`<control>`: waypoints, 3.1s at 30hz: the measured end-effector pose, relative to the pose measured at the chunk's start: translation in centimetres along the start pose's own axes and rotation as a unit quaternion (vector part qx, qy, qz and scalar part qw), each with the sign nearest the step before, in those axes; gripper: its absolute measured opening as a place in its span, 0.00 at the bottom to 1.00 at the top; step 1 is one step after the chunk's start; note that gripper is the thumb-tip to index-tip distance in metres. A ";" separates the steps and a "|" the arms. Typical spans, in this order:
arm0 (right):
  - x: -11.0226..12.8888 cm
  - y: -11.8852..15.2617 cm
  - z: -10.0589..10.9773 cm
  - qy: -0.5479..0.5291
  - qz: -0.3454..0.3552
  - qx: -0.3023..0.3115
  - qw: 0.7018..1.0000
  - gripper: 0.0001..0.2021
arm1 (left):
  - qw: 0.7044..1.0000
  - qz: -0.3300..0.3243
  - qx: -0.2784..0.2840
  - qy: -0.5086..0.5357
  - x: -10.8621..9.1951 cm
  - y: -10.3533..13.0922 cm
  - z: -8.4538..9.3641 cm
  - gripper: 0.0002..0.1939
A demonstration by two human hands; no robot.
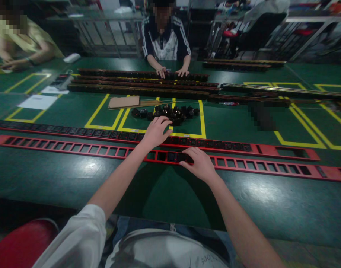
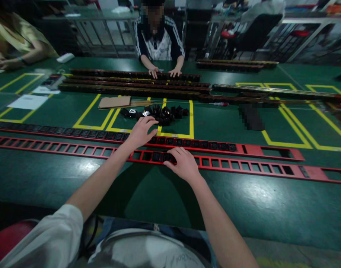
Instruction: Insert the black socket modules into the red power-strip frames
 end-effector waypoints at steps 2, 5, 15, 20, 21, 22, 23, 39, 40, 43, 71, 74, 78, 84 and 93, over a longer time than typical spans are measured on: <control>-0.1 0.0 0.0 0.001 -0.003 0.001 1.000 0.15 | 0.998 0.049 0.012 -0.023 2.0 -1.6 -1.2 0.25; -0.1 0.0 0.1 0.000 -0.004 0.000 1.000 0.15 | 0.994 0.090 0.062 -0.026 3.9 -3.0 -3.3 0.28; 0.1 0.0 0.0 0.002 0.002 -0.002 1.000 0.16 | 0.994 0.063 0.056 -0.068 3.8 -4.6 -3.8 0.11; 0.0 0.0 -0.1 0.000 0.001 -0.001 1.000 0.16 | 0.997 0.019 0.062 -0.051 2.8 -4.6 -4.1 0.03; 0.0 0.0 -0.1 -0.002 0.001 -0.001 1.000 0.16 | 0.997 0.018 0.065 -0.046 2.7 -4.4 -4.2 0.03; 0.0 0.1 -0.1 -0.003 0.000 -0.002 1.000 0.16 | 0.997 0.020 0.067 -0.040 2.6 -4.3 -4.2 0.03; 0.0 0.1 0.0 -0.004 0.000 -0.004 1.000 0.16 | 0.997 0.024 0.066 -0.032 2.6 -4.1 -4.2 0.03; 0.1 0.0 0.0 -0.001 0.000 -0.013 1.000 0.16 | 0.978 0.037 -0.080 0.191 1.4 2.3 0.5 0.10; 0.1 0.1 0.0 0.000 -0.003 -0.011 1.000 0.16 | 0.974 0.047 -0.085 0.204 1.6 2.8 0.4 0.09; 0.0 0.1 0.1 0.004 -0.006 -0.007 1.000 0.15 | 0.960 0.069 -0.096 0.253 2.2 3.9 -0.1 0.13; 0.0 0.0 -0.1 0.014 0.004 -0.008 1.000 0.15 | 0.980 0.009 -0.069 0.186 0.4 4.6 -0.1 0.11; 0.0 0.0 -0.1 0.015 0.006 -0.010 1.000 0.16 | 0.982 0.001 -0.060 0.179 0.2 4.6 -0.5 0.11; 0.1 0.0 0.0 0.014 0.008 -0.011 1.000 0.15 | 0.982 -0.014 -0.041 0.186 -0.2 4.6 -0.8 0.07; 0.1 0.0 -0.1 0.017 0.003 -0.006 1.000 0.15 | 0.982 -0.039 -0.035 0.182 -0.5 4.7 -0.7 0.02; -0.4 0.3 0.3 -0.025 0.011 -0.056 0.998 0.19 | 0.976 -0.090 -0.011 0.200 -5.3 5.1 -0.5 0.13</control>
Point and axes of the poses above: each hand's wrist, its own y-axis away from the middle knuckle, its own z-axis out of the back of the hand, x = y × z, the point moved 8 cm from there along -y, towards the middle knuckle, and after that the axes turned 5 degrees about y, right-handed, at the moved point
